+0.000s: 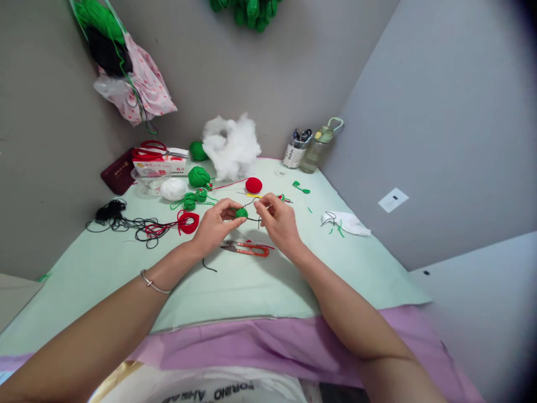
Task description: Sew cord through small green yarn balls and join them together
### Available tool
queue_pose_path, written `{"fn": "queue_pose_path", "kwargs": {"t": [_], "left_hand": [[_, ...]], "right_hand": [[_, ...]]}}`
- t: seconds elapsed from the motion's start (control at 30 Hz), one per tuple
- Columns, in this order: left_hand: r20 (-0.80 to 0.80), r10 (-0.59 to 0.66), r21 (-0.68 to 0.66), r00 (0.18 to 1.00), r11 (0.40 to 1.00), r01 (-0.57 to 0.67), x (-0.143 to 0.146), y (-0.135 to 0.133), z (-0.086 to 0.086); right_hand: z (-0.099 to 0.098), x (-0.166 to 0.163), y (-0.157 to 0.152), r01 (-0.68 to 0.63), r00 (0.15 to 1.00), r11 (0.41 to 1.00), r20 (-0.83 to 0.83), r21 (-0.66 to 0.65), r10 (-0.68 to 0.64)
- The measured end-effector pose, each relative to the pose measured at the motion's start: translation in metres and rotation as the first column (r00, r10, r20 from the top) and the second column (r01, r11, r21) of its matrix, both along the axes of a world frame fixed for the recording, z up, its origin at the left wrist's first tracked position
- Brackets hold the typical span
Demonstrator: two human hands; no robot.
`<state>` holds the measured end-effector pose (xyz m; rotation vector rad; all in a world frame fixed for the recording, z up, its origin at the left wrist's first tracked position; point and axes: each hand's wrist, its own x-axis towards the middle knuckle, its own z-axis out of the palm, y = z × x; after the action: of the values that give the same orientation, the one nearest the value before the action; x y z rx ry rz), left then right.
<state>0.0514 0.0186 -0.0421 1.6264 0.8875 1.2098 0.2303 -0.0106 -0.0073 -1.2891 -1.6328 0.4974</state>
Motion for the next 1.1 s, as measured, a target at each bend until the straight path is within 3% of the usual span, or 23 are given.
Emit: {"fn": "queue_pose_path", "kwargs": {"t": [0.1, 0.23, 0.47, 0.53, 0.63, 0.73, 0.87, 0.93, 1.1], "left_hand": [[0.009, 0.001, -0.019, 1.0, 1.0, -0.001, -0.001, 0.001, 0.0], [0.0, 0.007, -0.011, 1.0, 1.0, -0.007, -0.001, 0.0, 0.0], [-0.168, -0.023, 0.153, 0.986, 0.987, 0.049, -0.001, -0.002, -0.001], [-0.228, -0.023, 0.182, 0.973, 0.981, 0.066, -0.003, -0.002, -0.001], [-0.229, 0.03, 0.2, 0.973, 0.98, 0.017, -0.005, 0.0, 0.001], [-0.131, 0.093, 0.165, 0.987, 0.984, -0.07, -0.006, 0.002, 0.005], [-0.027, 0.099, 0.113, 0.995, 0.989, -0.095, -0.005, 0.0, 0.01], [-0.019, 0.066, 0.115, 0.998, 0.991, -0.064, -0.004, -0.002, 0.01], [-0.039, -0.056, 0.11, 0.998, 0.992, 0.06, -0.003, -0.005, 0.004]], "right_hand": [[0.003, 0.005, 0.002, 0.043, 0.992, 0.999, -0.116, 0.0, -0.043], [0.003, 0.003, 0.005, -0.056, 0.963, 0.998, -0.266, -0.039, 0.044], [0.005, -0.006, -0.002, -0.134, 0.913, 0.991, -0.39, 0.0, 0.124], [0.006, -0.007, -0.007, -0.173, 0.924, 0.985, -0.341, 0.025, 0.171], [0.005, -0.007, -0.017, -0.235, 0.963, 0.97, -0.121, 0.067, 0.242], [0.004, -0.005, -0.025, -0.105, 0.994, 0.969, 0.052, 0.225, 0.096], [0.008, 0.0, -0.023, 0.091, 0.992, 0.92, 0.045, 0.381, -0.116], [0.009, 0.001, -0.017, 0.05, 0.995, 0.938, 0.069, 0.342, -0.079], [0.001, 0.001, -0.003, -0.201, 0.976, 0.976, 0.102, 0.086, 0.192]]}}
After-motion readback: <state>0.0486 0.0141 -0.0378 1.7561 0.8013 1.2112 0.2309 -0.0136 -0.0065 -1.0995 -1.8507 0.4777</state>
